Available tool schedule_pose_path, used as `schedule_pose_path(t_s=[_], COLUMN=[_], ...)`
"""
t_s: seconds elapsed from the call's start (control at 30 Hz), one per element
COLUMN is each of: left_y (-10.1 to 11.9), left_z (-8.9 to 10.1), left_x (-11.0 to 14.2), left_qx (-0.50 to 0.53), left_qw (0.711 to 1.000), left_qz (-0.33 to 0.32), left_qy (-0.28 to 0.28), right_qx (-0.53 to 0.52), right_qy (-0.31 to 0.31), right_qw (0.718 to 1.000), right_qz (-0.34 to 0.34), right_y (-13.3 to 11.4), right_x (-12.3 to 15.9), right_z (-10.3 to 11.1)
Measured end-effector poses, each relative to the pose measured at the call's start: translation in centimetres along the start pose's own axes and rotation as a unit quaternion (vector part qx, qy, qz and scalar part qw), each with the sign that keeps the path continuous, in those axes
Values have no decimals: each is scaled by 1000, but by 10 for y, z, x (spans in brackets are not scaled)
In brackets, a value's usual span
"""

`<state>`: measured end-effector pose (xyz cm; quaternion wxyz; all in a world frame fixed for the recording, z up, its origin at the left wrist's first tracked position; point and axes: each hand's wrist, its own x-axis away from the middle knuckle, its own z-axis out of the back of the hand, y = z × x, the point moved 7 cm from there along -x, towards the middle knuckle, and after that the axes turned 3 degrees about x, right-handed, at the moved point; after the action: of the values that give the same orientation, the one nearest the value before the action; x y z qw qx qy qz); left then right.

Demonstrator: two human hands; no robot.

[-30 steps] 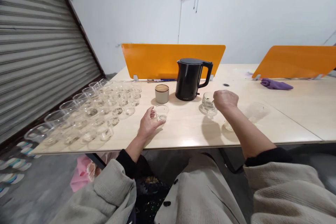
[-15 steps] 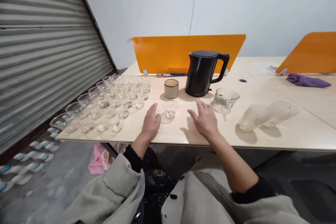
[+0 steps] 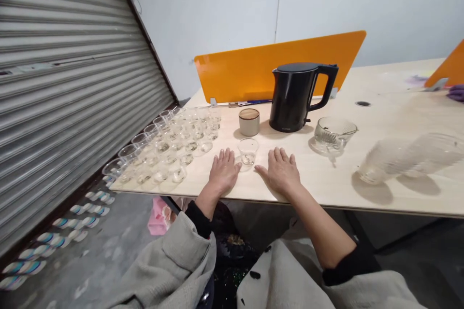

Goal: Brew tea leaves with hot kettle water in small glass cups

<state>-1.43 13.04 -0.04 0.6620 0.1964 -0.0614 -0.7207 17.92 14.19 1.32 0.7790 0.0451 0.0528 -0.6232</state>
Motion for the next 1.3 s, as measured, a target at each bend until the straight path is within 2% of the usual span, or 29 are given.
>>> schedule_pose_path(t_s=[0.2,0.7,0.87,1.3], left_y=[1,0,1,3], left_z=[0,0,1,3], left_x=[1,1,1,2], left_qx=[-3,10,-3,-7], left_qw=[1000,1000,1000,1000], left_qz=[0,-3,-7,0], left_qy=[-11,4,-6,-10], right_qx=[14,13,14,30], right_qy=[-29,-18,-30,-7], right_qw=[999,1000,999,999], right_qz=[0,16,9,19], right_y=[1,2,1,3], right_x=[0,1,1,0], right_z=[-3,-5,-4,-6])
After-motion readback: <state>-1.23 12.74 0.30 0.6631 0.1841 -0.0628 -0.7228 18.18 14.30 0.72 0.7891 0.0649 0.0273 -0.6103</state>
